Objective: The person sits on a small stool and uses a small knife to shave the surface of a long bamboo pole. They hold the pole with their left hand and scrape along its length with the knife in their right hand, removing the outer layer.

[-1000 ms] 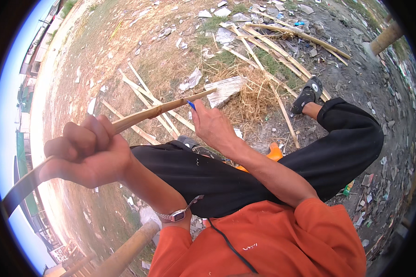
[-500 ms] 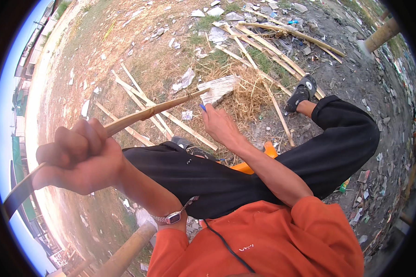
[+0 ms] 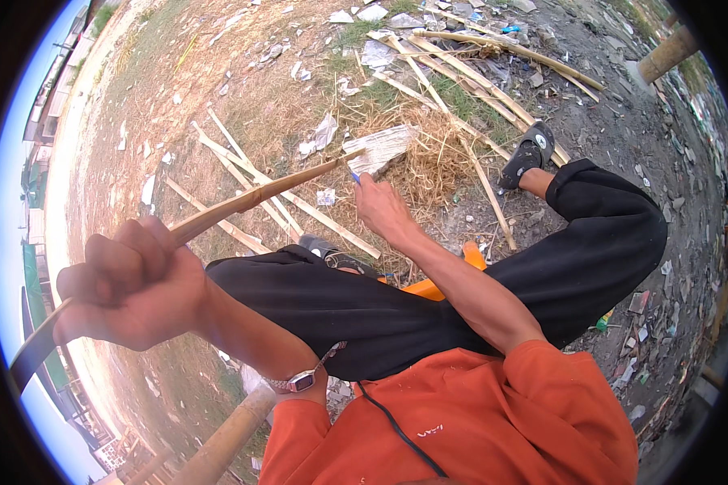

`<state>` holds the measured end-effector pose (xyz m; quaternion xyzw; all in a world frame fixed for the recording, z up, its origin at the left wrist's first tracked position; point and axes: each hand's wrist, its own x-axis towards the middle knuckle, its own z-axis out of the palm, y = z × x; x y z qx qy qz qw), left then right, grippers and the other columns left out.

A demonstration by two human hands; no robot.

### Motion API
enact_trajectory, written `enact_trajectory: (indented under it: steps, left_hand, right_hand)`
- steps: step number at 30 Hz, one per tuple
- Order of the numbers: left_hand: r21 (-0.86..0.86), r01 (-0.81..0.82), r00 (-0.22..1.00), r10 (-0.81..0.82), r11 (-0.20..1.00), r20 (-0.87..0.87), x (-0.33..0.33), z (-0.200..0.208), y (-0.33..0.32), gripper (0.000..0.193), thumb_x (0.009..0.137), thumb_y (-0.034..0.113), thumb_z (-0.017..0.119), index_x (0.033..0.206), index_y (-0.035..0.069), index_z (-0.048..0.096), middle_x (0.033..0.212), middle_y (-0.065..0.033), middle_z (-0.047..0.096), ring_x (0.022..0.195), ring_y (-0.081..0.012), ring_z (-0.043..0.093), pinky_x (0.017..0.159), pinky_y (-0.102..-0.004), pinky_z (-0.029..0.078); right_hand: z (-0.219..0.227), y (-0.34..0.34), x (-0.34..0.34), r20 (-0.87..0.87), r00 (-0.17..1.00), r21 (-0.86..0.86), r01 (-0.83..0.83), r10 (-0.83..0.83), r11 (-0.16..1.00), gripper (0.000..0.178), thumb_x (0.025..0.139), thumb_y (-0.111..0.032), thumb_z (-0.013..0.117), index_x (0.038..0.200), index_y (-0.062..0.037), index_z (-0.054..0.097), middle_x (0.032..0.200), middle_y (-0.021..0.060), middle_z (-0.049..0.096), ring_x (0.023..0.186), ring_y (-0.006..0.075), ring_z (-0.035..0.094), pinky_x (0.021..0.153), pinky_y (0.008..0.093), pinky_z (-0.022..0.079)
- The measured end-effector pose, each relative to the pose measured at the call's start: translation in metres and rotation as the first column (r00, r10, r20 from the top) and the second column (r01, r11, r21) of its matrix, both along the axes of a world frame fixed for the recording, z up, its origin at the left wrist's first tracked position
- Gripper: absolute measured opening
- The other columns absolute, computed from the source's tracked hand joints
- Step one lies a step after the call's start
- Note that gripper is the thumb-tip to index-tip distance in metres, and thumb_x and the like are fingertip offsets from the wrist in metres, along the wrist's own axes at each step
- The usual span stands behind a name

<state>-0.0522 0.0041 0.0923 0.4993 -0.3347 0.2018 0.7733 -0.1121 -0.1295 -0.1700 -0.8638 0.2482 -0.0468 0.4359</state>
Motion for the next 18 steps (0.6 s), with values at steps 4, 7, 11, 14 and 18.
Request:
enact_trajectory:
  steps: [4,7,11,14,18]
  left_hand:
    - [-0.009,0.046,0.999,-0.045,0.999,0.014,0.000,0.002,-0.005,0.049,0.094,0.057,0.032,0.064,0.019,0.028,0.049,0.0044,0.019,0.039,-0.0057,0.010,0.036,-0.0228,0.010]
    - [-0.030,0.039,0.999,-0.039,0.999,-0.002,0.005,0.002,-0.004,0.049,0.094,0.057,0.032,0.064,0.018,0.029,0.049,0.0045,0.020,0.039,-0.0058,0.010,0.036,-0.0230,0.010]
    - [-0.016,-0.026,1.000,0.026,1.000,-0.005,0.002,0.001,-0.003,0.049,0.094,0.058,0.032,0.063,0.019,0.028,0.049,0.0045,0.019,0.039,-0.0058,0.010,0.035,-0.0227,0.010]
    - [-0.049,-0.024,0.999,0.023,0.999,-0.022,0.000,0.005,-0.012,0.050,0.093,0.058,0.032,0.063,0.019,0.027,0.048,0.0045,0.019,0.039,-0.0058,0.009,0.035,-0.0225,0.009]
    - [-0.039,-0.082,0.996,0.081,0.996,-0.031,-0.001,0.004,-0.012,0.050,0.094,0.057,0.033,0.063,0.019,0.026,0.049,0.0046,0.019,0.039,-0.0057,0.009,0.036,-0.0221,0.009]
  right_hand:
    - [0.004,0.019,0.008,0.066,0.998,0.043,0.006,-0.009,0.999,0.026,0.095,-0.021,0.039,0.099,0.0033,0.048,0.065,0.0270,0.058,0.062,0.0446,0.059,0.058,0.0530,0.046]
    - [-0.047,-0.003,0.014,-0.007,0.997,-0.094,0.079,-0.080,0.992,0.024,0.094,-0.021,0.041,0.097,0.0025,0.048,0.059,0.0261,0.056,0.056,0.0450,0.058,0.055,0.0530,0.045]
    - [0.005,0.010,0.016,0.043,0.999,0.132,-0.037,0.032,0.991,0.030,0.094,-0.022,0.037,0.103,0.0044,0.049,0.081,0.0305,0.061,0.077,0.0465,0.061,0.068,0.0535,0.047]
    - [-0.055,-0.011,0.017,-0.280,0.959,-0.002,0.049,-0.048,0.999,0.025,0.089,-0.012,0.041,0.105,0.0055,0.050,0.089,0.0302,0.062,0.084,0.0437,0.062,0.073,0.0493,0.050]
    - [-0.058,-0.003,0.015,-0.271,0.962,0.064,0.043,-0.024,0.997,0.026,0.089,-0.014,0.043,0.104,0.0057,0.051,0.090,0.0304,0.061,0.087,0.0436,0.062,0.075,0.0503,0.049]
